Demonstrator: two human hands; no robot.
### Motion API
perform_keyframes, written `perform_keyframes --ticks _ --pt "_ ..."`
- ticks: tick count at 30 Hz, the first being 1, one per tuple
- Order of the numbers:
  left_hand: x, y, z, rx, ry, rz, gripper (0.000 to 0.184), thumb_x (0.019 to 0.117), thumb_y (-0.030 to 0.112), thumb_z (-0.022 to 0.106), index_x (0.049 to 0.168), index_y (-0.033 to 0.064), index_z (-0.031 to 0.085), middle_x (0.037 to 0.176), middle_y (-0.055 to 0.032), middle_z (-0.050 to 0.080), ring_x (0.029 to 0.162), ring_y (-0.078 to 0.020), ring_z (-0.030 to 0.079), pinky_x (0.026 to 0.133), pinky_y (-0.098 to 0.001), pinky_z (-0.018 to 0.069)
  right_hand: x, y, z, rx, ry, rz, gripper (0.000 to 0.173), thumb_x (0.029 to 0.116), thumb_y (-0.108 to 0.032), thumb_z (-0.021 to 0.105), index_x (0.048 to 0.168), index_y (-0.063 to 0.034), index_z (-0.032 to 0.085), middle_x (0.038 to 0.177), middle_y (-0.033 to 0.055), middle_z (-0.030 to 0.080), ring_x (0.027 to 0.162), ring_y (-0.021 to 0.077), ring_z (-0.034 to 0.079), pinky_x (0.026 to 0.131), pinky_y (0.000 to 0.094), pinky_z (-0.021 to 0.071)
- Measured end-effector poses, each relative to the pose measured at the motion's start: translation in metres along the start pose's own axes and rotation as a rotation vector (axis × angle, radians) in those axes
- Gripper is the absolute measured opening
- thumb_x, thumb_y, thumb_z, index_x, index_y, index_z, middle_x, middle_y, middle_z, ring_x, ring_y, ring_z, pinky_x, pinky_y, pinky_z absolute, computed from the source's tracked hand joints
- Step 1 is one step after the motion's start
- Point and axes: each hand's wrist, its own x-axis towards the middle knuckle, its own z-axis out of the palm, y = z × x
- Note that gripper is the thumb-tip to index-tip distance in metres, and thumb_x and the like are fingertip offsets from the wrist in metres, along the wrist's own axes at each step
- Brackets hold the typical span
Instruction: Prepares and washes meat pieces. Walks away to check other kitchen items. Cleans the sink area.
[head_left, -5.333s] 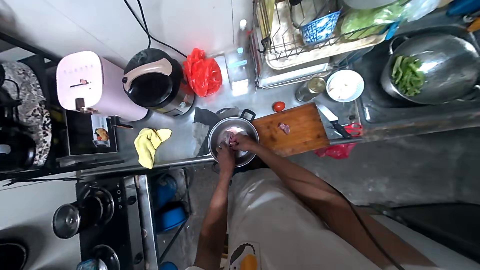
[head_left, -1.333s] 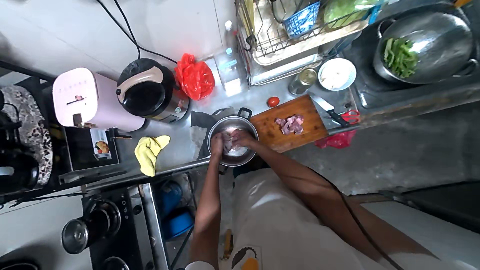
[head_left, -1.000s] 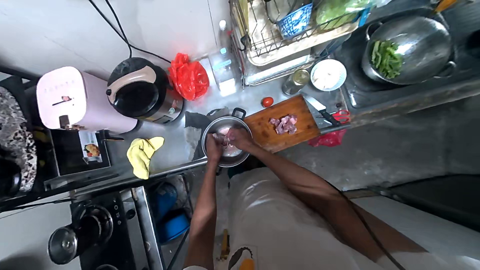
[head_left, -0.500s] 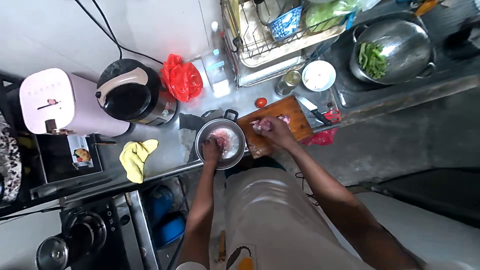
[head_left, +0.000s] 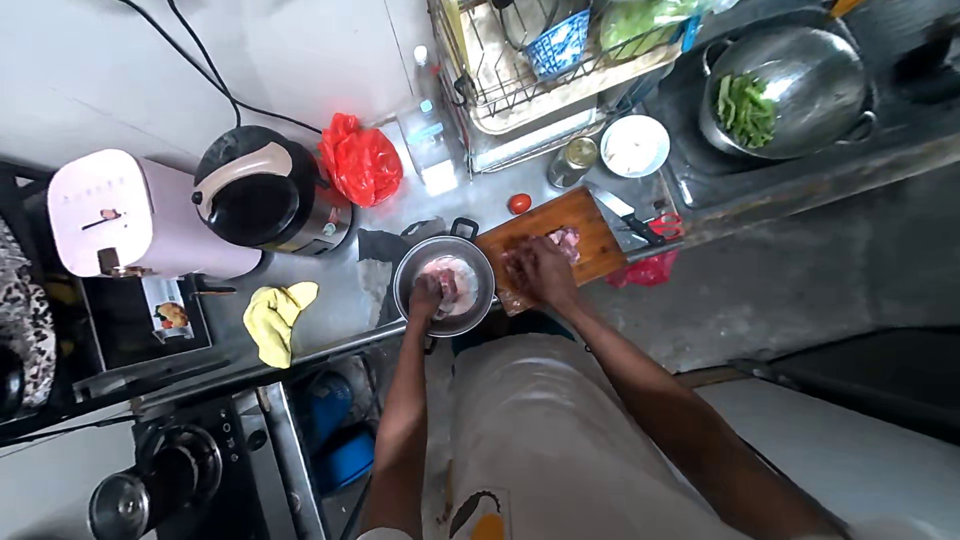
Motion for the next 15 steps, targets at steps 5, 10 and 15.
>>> perform_keyframes --ticks 5,10,15 --pt "-0.006 0.002 -0.003 -0.193 0.023 -0.02 0.051 0.0916 0.006 0.072 0.14 0.0035 0.055 0.128 -0.0243 0.064 0.113 -0.0369 0.065 0.096 -0.0562 0.0543 0.006 -0.06 0.009 0.058 -0.07 -0.252 0.023 0.1024 -0.01 0.058 0.122 -0.0076 0.068 0.122 0.0151 0.067 0.107 0.0313 0.068 0.092 0.0513 0.0577" --pt "0.001 -0.002 0.003 -0.318 0.074 -0.107 0.041 0.0961 0.016 0.069 0.135 0.0068 0.061 0.122 -0.0212 0.067 0.103 -0.0331 0.068 0.09 -0.053 0.0557 0.02 -0.092 0.073 -0.053 -0.434 -0.313 0.018 0.0942 -0.014 0.072 0.11 -0.0047 0.071 0.11 0.0181 0.068 0.103 0.0363 0.068 0.092 0.0556 0.0565" --pt "0.003 -0.002 0.002 -0.301 0.096 -0.118 0.032 0.0995 0.023 0.065 0.127 0.0066 0.068 0.117 -0.0207 0.069 0.103 -0.0335 0.067 0.09 -0.0551 0.054 0.037 -0.074 0.139 -0.124 -0.616 -0.188 0.048 0.0846 -0.016 0.081 0.128 -0.0035 0.064 0.133 0.0253 0.06 0.125 0.0469 0.056 0.104 0.0653 0.0467"
